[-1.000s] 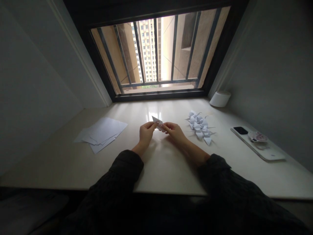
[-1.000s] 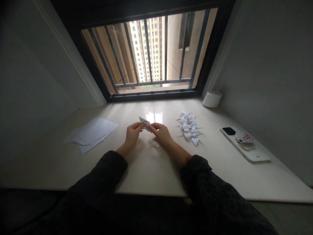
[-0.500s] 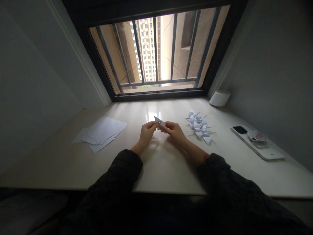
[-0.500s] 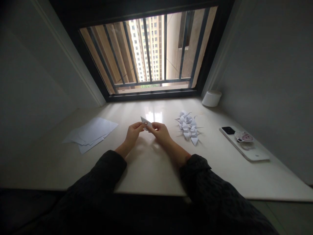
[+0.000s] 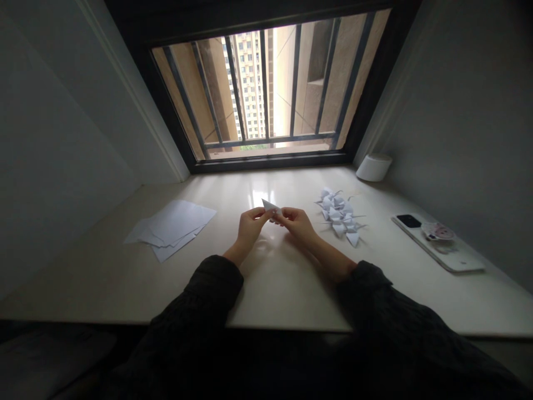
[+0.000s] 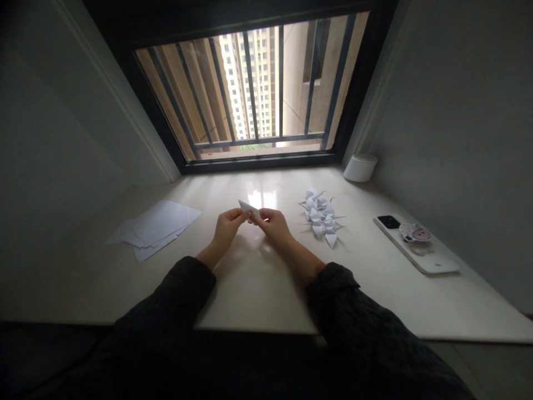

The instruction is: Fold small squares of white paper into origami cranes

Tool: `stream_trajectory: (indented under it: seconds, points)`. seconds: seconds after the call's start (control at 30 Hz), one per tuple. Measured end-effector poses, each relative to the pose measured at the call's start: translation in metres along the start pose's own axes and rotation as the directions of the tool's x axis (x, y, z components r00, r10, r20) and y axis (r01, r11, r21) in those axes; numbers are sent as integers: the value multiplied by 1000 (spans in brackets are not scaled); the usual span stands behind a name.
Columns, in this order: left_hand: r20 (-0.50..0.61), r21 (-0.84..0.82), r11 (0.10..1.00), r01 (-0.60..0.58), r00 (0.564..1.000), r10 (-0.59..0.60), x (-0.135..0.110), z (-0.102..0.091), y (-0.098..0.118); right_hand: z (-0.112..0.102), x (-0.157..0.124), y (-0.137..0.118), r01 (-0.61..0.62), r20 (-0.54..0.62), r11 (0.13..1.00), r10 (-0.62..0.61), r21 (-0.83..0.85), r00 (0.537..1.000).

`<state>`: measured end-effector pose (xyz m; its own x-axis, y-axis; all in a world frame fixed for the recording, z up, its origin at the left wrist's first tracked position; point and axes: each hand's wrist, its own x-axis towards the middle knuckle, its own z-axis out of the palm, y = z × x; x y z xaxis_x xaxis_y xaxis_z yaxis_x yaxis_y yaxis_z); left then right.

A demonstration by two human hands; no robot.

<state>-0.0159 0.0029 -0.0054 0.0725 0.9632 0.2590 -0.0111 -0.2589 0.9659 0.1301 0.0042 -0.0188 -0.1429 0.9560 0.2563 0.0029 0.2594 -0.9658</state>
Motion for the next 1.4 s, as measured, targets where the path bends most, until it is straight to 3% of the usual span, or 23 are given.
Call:
stream_trajectory:
  seconds: [0.33, 0.5, 1.1, 1.4]
  points:
    - [-127, -95, 985, 146, 979, -157, -3, 4, 1, 1, 1, 5, -9, -3, 1000, 10, 13, 1000]
    - [-232, -215, 965, 151, 952, -201, 1, 2, -2, 1, -1, 2, -27, 11, 999, 27, -20, 1000]
    - [-407, -114, 991, 77, 906, -117, -3, 8, 6, 7, -4, -5, -73, 56, 995, 68, 75, 996]
    - [-381, -86, 996, 24, 923, -56, -3, 8, 4, 5, -4, -5, -101, 66, 993, 97, 55, 993]
